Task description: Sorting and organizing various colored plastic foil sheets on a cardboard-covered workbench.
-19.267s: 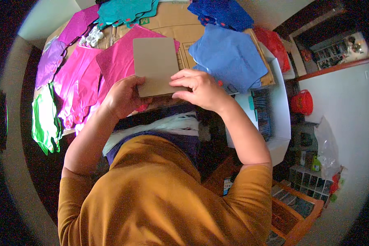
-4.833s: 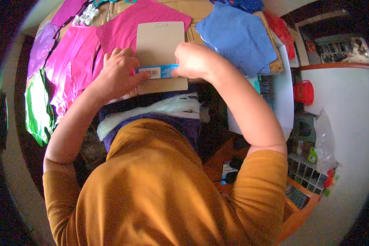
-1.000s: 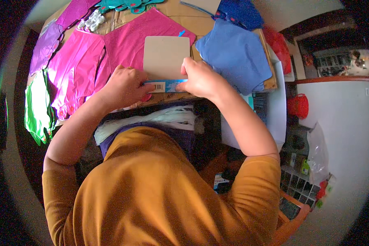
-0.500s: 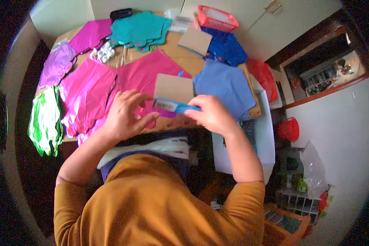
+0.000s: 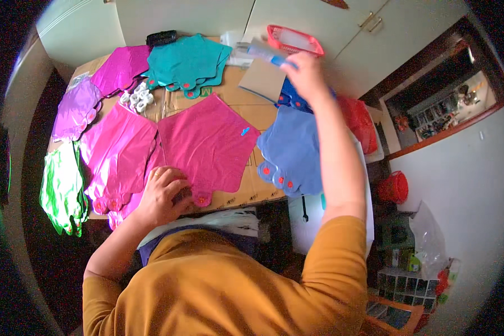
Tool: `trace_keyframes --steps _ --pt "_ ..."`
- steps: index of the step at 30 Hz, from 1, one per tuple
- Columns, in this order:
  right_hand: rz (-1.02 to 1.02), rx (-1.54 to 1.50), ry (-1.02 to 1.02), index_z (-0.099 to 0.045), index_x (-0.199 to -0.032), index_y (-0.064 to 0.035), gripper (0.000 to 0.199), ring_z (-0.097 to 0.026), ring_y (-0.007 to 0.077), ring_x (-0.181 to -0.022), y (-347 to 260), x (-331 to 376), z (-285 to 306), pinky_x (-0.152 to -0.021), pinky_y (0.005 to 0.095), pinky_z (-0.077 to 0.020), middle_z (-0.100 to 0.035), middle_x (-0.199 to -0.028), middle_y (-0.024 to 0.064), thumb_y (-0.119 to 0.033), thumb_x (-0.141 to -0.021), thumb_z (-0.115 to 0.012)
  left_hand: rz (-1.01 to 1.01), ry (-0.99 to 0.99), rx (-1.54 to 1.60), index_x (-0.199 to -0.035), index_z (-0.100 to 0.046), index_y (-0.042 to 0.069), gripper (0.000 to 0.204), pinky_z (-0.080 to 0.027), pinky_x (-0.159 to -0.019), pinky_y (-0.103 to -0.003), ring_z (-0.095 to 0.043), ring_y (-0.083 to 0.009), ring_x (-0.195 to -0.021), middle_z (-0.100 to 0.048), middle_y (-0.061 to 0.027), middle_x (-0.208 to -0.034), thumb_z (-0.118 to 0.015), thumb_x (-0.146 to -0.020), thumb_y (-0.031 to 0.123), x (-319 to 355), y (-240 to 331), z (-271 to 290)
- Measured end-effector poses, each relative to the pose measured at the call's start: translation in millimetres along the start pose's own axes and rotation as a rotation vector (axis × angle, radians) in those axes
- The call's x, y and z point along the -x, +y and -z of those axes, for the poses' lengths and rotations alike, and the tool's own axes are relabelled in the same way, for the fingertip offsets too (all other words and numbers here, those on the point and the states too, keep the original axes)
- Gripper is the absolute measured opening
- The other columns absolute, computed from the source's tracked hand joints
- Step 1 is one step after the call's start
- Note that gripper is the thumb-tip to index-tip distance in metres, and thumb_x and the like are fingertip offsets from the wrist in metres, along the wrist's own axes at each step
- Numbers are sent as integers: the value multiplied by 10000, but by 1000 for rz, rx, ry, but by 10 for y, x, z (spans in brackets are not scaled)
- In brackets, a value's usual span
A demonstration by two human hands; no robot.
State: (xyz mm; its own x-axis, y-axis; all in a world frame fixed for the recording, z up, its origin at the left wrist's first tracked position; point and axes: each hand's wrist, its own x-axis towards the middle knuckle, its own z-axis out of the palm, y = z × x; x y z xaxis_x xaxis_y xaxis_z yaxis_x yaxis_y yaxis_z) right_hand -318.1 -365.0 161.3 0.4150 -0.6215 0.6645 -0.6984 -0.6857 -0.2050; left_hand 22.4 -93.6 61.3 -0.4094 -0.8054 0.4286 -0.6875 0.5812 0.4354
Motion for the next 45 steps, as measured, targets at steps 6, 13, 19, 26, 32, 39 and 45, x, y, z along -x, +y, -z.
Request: trace_keyframes --steps 6,13,19,26,32,39,45 --pt "-342 -77 -559 -703 -939 -41 301 -658 291 -916 360 458 -628 -787 387 -511 -691 -988 125 -291 -775 -735 -6 31 8 -964 -637 87 313 -414 -900 -442 -544 -289 -1036 -591 -70 -1032 -754 -701 211 7 -30 -31" --pt "10 378 -486 -675 -943 -98 299 -651 258 -924 -110 440 -622 -811 398 -470 -680 -906 86 -332 -769 -739 -9 36 10 -963 -634 86 308 -424 -893 -437 -550 -283 -1032 -589 -73 -1032 -757 -701 195 1 -36 -14" --pt "129 331 -330 -636 -794 -102 124 -639 282 -838 16 310 -591 -731 442 -454 -658 -815 74 -219 -816 -670 -6 30 9 -968 -630 83 308 -424 -898 -434 -550 -282 -1037 -590 -73 -1035 -752 -708 194 -5 -42 -3" --pt "74 196 171 -612 -759 -50 179 -607 358 -703 168 -303 -20 -642 463 -459 -622 -748 147 -206 -829 -663 0 29 27 -999 -631 69 327 -416 -896 -450 -540 -301 -1046 -583 -93 -1038 -761 -719 176 29 -55 5" --pt "164 216 10 -652 -820 -69 159 -617 332 -774 466 -334 -342 -698 449 -459 -646 -793 112 -227 -827 -670 -6 33 37 -994 -634 77 318 -421 -908 -444 -544 -292 -1052 -585 -86 -1046 -757 -721 182 7 -34 0" --pt "251 373 -160 -673 -869 -113 116 -596 245 -843 398 276 -794 -758 395 -422 -642 -843 34 -219 -825 -665 13 33 28 -1001 -635 78 318 -422 -913 -443 -544 -297 -1070 -588 -85 -1062 -754 -725 181 24 -42 -2" --pt "302 443 -174 -668 -838 -129 96 -579 230 -787 375 350 -769 -722 392 -415 -627 -797 15 -215 -799 -687 11 47 25 -1009 -635 77 334 -421 -914 -446 -545 -305 -1063 -591 -95 -1068 -759 -716 179 56 -43 -11"
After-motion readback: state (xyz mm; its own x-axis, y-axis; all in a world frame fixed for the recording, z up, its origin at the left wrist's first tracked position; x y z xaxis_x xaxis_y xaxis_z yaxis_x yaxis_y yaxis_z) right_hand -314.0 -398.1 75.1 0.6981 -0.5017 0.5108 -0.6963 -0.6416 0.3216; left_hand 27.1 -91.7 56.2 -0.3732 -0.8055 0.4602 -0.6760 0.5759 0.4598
